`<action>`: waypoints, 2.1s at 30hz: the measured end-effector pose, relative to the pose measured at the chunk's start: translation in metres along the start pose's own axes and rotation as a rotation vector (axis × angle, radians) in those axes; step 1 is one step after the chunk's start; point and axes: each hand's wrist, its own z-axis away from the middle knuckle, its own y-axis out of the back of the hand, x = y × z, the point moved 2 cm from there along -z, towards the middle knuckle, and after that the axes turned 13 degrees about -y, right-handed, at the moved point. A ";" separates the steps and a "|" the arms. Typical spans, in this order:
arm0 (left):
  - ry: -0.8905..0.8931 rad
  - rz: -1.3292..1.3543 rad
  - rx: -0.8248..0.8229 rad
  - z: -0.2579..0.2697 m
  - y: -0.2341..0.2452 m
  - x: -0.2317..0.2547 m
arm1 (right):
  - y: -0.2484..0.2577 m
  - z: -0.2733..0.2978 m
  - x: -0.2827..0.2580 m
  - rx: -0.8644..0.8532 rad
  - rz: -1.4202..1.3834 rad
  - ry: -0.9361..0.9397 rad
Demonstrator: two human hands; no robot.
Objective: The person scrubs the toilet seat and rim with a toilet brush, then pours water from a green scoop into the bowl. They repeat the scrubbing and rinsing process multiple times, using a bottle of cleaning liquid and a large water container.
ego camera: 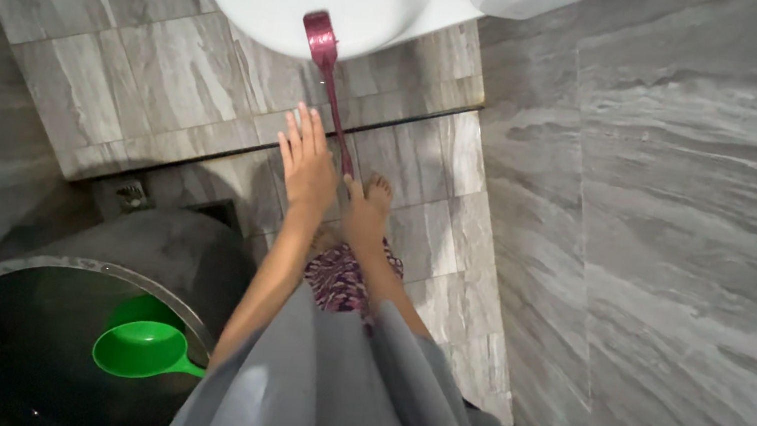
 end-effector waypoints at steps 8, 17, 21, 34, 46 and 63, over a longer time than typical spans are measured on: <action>-0.013 -0.190 0.023 0.025 -0.024 -0.003 | -0.030 -0.079 -0.009 -0.733 -0.052 -0.428; -0.023 0.102 0.205 0.036 -0.043 -0.004 | -0.013 -0.001 -0.014 -0.174 0.148 -0.091; 0.036 -0.077 0.091 0.040 -0.058 -0.008 | -0.037 -0.045 -0.013 -0.785 -0.033 -0.399; 0.075 0.120 0.174 0.045 -0.040 0.003 | -0.039 -0.010 0.004 -0.552 0.032 -0.080; 0.109 -0.029 0.150 0.047 -0.024 -0.018 | -0.046 -0.010 0.014 -0.626 -0.004 -0.274; 0.201 -0.087 0.122 0.058 -0.024 -0.030 | -0.046 -0.017 -0.007 -0.611 0.115 -0.144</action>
